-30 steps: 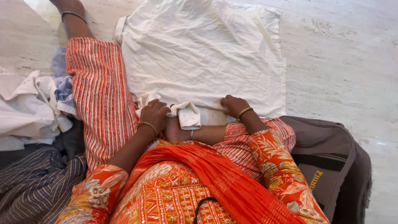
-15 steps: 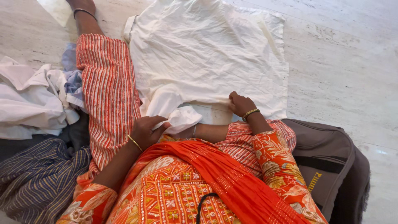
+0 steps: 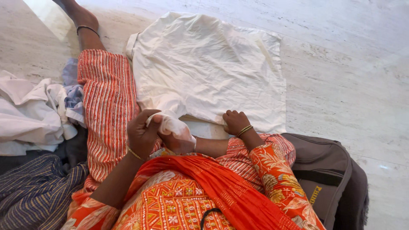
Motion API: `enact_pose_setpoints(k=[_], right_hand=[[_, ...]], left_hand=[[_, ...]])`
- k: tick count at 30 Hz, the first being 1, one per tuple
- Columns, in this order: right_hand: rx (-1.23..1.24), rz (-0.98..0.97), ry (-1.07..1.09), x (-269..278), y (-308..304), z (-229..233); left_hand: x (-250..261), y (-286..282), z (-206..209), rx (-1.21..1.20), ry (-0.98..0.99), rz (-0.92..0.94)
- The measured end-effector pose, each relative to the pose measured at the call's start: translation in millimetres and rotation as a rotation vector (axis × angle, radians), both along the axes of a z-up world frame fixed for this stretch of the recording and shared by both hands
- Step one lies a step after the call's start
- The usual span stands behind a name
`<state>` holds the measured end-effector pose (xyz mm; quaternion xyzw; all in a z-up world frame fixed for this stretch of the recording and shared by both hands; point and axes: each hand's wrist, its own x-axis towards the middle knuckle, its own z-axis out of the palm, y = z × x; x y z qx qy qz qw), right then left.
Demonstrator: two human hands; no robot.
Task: The person sits on the floor and folds a white shirt by hand. They smooth out the fabric, fold the sleeves and sides, and then fold the shirt into a compact rectangle before placing it into a brown bag.
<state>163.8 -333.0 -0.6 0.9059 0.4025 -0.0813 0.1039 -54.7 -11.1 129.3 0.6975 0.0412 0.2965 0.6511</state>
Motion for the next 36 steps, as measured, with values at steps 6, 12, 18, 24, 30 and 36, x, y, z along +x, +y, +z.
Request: enact_pose_setpoints(k=[6,12,18,24,30,36], right_hand=[[-0.135,-0.39,-0.123,31.2,-34.8,-29.9],[-0.143,-1.064,0.058,77.6,-118.4,2.1],[0.137,-1.248,-0.087,88.1,-184.6,9.8],[0.272,-1.306,-0.316,90.1,-217.7,0.2],[0.38,-1.363,-0.268,102.9,-234.0,-5.4],[0.427,-1.302,-0.09,129.8,-240.9,-13.7]], left_hand=[[-5.8,26.0,6.6,-0.002,-0.031,0.095],[-13.8,42.8,0.8,0.039,0.105,0.14],[-10.3,55.0,0.5,0.076,0.32,-0.094],[18.1,74.8,38.3,0.265,0.552,-0.429],[46.7,90.8,70.5,0.382,0.442,-0.658],[107.5,115.4,106.8,0.761,0.712,-0.69]])
